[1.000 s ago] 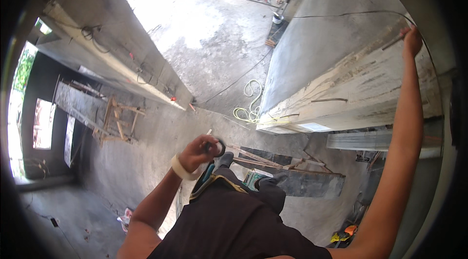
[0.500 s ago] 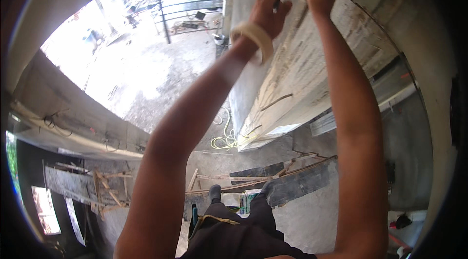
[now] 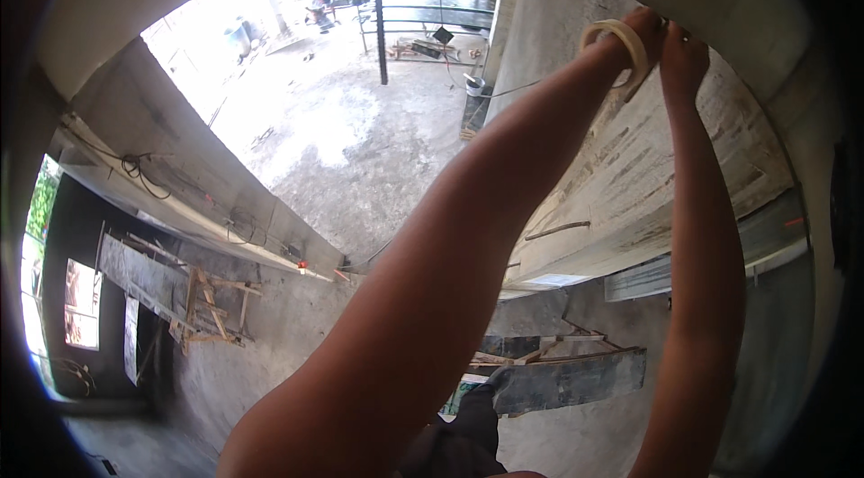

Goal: The person climbs a ladder and works on a concrete pillar, pulling a black cable through a conduit. They then use electrical tape to secure the cable to the pillar.

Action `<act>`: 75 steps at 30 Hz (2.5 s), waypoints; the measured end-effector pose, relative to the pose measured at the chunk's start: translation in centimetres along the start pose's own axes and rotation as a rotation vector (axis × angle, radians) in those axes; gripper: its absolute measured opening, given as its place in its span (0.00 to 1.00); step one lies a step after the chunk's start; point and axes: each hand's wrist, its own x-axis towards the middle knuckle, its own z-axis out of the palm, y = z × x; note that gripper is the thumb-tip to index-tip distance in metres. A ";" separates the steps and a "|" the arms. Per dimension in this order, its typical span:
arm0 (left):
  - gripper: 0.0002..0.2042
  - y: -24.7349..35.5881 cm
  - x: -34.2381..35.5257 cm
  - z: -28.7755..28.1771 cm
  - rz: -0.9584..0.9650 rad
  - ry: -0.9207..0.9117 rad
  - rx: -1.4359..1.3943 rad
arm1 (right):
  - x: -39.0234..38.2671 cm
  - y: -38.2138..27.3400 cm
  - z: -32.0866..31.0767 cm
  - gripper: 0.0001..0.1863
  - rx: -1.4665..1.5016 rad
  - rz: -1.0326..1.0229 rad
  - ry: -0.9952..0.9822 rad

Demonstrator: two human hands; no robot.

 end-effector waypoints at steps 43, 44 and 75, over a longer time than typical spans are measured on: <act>0.11 26.0 -37.1 -12.1 -0.761 -0.605 -0.584 | -36.2 -15.0 -41.1 0.20 0.932 1.086 -0.465; 0.12 26.1 -37.8 -11.9 -0.728 -0.651 -0.572 | -36.5 -15.9 -41.3 0.19 0.868 1.049 -0.480; 0.11 31.7 -44.8 -9.4 -0.362 -0.733 -0.249 | -43.0 -20.9 -40.0 0.16 1.502 1.553 -0.157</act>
